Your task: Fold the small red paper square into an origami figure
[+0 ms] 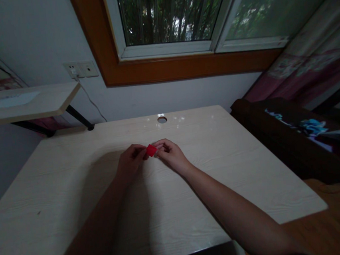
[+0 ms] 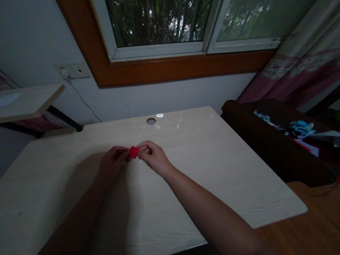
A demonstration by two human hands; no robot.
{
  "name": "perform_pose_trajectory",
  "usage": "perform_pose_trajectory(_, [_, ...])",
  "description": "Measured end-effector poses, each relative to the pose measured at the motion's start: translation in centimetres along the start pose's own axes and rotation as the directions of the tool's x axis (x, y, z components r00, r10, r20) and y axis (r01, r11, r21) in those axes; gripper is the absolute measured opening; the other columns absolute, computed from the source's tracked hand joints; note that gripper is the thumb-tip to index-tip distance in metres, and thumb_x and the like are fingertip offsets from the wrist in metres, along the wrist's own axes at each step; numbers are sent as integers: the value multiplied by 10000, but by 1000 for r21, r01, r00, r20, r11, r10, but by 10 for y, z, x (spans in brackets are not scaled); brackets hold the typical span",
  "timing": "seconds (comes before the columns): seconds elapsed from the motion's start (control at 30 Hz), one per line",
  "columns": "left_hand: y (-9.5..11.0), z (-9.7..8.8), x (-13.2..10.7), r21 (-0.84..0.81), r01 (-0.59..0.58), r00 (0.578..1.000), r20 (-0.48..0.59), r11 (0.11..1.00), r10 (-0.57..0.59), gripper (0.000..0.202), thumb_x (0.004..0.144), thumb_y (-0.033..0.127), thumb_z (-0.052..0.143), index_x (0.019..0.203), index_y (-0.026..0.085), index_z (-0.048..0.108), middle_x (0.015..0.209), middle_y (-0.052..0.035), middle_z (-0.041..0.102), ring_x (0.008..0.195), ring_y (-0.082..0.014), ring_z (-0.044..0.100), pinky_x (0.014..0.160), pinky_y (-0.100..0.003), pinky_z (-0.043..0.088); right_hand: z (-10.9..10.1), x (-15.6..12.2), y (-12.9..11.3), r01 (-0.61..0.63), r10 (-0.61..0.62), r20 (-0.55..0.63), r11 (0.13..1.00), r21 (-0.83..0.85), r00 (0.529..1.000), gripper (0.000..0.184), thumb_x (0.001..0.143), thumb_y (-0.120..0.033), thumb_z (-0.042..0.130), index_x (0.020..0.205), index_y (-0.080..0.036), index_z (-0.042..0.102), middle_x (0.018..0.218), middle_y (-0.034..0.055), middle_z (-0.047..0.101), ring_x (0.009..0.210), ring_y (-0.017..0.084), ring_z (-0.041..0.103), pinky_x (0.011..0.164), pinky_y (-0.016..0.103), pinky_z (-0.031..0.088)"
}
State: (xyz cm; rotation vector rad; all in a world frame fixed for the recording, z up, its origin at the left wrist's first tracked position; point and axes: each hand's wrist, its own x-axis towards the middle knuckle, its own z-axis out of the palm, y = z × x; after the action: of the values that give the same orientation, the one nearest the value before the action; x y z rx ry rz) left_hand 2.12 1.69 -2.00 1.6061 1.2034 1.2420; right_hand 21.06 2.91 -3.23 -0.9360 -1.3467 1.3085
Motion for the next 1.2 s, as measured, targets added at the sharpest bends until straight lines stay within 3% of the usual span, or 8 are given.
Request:
perform_pose_trajectory(0.13, [2, -2, 0, 74, -25, 1000, 9, 997, 24, 153, 868, 318, 626, 915, 183, 683, 717, -17, 714, 653, -145, 683, 650, -272, 571, -1, 0, 3, 3, -2, 13, 1000, -17, 1000, 249, 762, -269, 703, 996, -190, 678, 868, 32, 692, 743, 134, 634, 733, 288, 510])
perform_pose_trajectory(0.4, [-5, -1, 1, 65, -19, 999, 32, 998, 17, 169, 867, 343, 631, 934, 197, 681, 703, -7, 720, 644, -154, 691, 632, -269, 569, 0, -1, 2, 10, -7, 45, 998, -65, 999, 301, 758, -338, 737, 1015, -199, 666, 824, 20, 688, 711, 135, 618, 677, 261, 489])
perform_pose_trajectory(0.6, [-5, -1, 1, 82, -10, 999, 50, 997, 6, 165, 872, 344, 632, 915, 191, 674, 696, -5, 707, 647, -151, 683, 653, -276, 573, 2, -2, -1, -16, 21, 47, 996, -88, 999, 241, 746, -353, 735, 907, -185, 674, 756, 4, 679, 648, 120, 578, 634, 247, 457])
perform_pose_trajectory(0.7, [-4, -1, 1, 95, -65, 997, 42, 993, 61, 152, 881, 324, 630, 938, 188, 665, 769, -19, 690, 682, -139, 677, 672, -271, 579, 3, -2, 0, -48, 50, 21, 996, -77, 999, 204, 748, -353, 721, 826, -175, 658, 712, 5, 674, 619, 119, 575, 621, 249, 456])
perform_pose_trajectory(0.87, [-2, 3, -1, 74, -250, 965, 102, 965, 242, 246, 826, 302, 710, 1037, 194, 640, 1080, -79, 610, 853, -152, 679, 743, -300, 617, 2, 0, 3, -34, 34, 4, 992, -119, 999, 194, 784, -370, 682, 801, -179, 649, 669, 2, 659, 606, 128, 579, 614, 252, 459])
perform_pose_trajectory(1.0, [-3, 5, -3, 114, -334, 938, 143, 936, 317, 280, 827, 266, 713, 1082, 196, 621, 1097, -82, 577, 878, -151, 663, 776, -320, 628, 1, 0, 5, -37, 39, 15, 987, -155, 999, 192, 784, -375, 676, 811, -187, 653, 676, -4, 661, 619, 132, 586, 617, 248, 460])
perform_pose_trajectory(1.2, [-5, 5, -3, 141, -339, 938, 123, 930, 324, 264, 847, 212, 674, 1101, 207, 604, 1095, -68, 583, 894, -149, 663, 787, -319, 634, 3, -2, 0, -65, 68, 18, 989, -131, 998, 210, 782, -392, 680, 810, -186, 650, 687, 7, 670, 623, 134, 591, 635, 257, 464])
